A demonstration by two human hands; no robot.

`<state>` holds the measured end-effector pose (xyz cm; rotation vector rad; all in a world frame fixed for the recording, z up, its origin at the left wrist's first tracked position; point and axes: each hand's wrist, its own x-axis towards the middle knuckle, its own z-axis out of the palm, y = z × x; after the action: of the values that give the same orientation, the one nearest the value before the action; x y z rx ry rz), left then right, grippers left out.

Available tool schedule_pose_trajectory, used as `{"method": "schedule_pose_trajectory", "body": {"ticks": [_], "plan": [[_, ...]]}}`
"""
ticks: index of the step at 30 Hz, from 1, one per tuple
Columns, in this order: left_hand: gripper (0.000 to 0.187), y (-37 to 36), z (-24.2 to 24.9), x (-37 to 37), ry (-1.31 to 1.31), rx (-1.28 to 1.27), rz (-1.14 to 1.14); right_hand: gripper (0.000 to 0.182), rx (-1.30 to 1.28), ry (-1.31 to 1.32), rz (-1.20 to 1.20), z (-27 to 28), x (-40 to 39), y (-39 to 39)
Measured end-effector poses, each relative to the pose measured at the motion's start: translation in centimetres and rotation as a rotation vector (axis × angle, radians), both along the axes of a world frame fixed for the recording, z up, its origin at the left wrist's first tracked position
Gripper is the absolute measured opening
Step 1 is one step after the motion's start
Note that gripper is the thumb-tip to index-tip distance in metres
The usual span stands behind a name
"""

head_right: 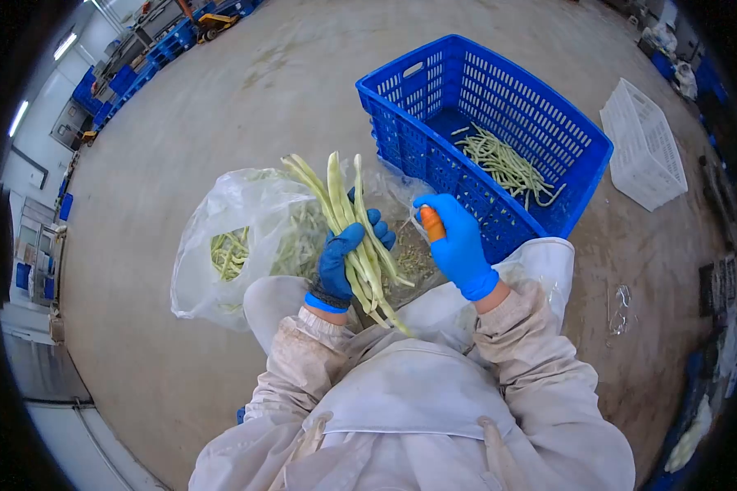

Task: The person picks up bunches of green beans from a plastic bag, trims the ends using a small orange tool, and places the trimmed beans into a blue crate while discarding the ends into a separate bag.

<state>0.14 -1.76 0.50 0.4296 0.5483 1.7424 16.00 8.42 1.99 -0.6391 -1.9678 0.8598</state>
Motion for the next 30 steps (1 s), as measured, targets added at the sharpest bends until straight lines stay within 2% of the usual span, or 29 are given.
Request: {"method": "schedule_pose_trajectory", "body": {"ticks": [2, 4, 5, 7, 8, 10, 12, 14, 16, 17, 19, 21, 22, 23, 25, 26, 28, 30], "plan": [[0.064, 0.1, 0.1, -0.2, 0.025, 0.027, 0.002, 0.016, -0.009, 0.043, -0.011, -0.1, -0.1, -0.2], [0.066, -0.1, 0.7, -0.1, 0.057, -0.048, 0.000, 0.014, 0.174, -0.016, 0.038, 0.6, -0.1, -0.1], [0.066, -0.2, 0.5, -0.1, 0.056, -0.051, -0.005, 0.014, 0.171, -0.018, 0.033, 0.9, -0.4, 0.1], [0.067, 0.1, 0.2, 0.0, 0.136, -0.034, -0.088, 0.013, 0.382, -0.086, -0.056, 1.5, -1.4, 1.3], [0.067, 0.2, 0.2, 0.2, 0.135, -0.031, -0.091, 0.013, 0.385, -0.087, -0.059, 1.7, -1.6, 2.2], [0.069, -0.1, 0.1, 0.7, 0.164, -0.100, -0.133, 0.013, 0.225, -0.028, -0.168, 1.7, -2.0, 4.1], [0.069, -0.1, -0.4, 0.2, 0.154, -0.092, -0.138, 0.014, 0.171, 0.103, -0.338, 1.8, -1.3, 6.5], [0.067, -0.3, -1.7, -0.5, 0.178, -0.118, -0.108, 0.018, -0.089, 0.410, -0.425, 0.4, 0.6, 9.8], [0.066, -0.5, -2.4, -1.3, 0.184, -0.145, -0.075, 0.020, -0.283, 0.564, -0.507, 1.1, 2.5, 10.4], [0.065, -0.6, -2.7, -1.7, 0.187, -0.159, -0.018, 0.020, -0.282, 0.564, -0.502, 0.0, 3.2, 10.7], [0.062, -0.6, -3.0, -2.2, 0.165, -0.167, 0.060, 0.025, -0.404, 0.253, -0.447, -3.9, 4.1, 10.5], [0.061, -0.6, -2.6, -2.3, 0.183, -0.170, 0.073, 0.034, 0.018, -0.318, -0.043, -7.1, 4.3, 8.4], [0.061, -0.7, -2.5, -2.3, 0.201, -0.179, 0.084, 0.043, 0.058, -0.592, 0.112, -6.8, 3.8, 7.2], [0.061, -0.7, -2.5, -2.2, 0.202, -0.179, 0.082, 0.043, -0.036, -0.622, 0.115, -6.5, 3.3, 6.1], [0.061, -0.5, -2.6, -2.1, 0.331, -0.203, 0.047, 0.036, -0.415, -0.208, 0.158, -6.8, 0.4, 4.6], [0.061, -0.5, -2.3, -1.7, 0.334, -0.208, 0.038, 0.036, -0.421, -0.204, 0.151, -5.6, -1.0, 3.7], [0.051, -0.3, -1.4, -0.5, 0.374, -0.187, 0.046, 0.028, -0.764, -0.168, 0.300, -1.6, -2.8, 2.6], [0.053, -0.2, -1.4, -0.2, 0.355, -0.166, -0.010, 0.027, -0.725, -0.188, 0.284, -0.4, -3.6, 2.5]]}}
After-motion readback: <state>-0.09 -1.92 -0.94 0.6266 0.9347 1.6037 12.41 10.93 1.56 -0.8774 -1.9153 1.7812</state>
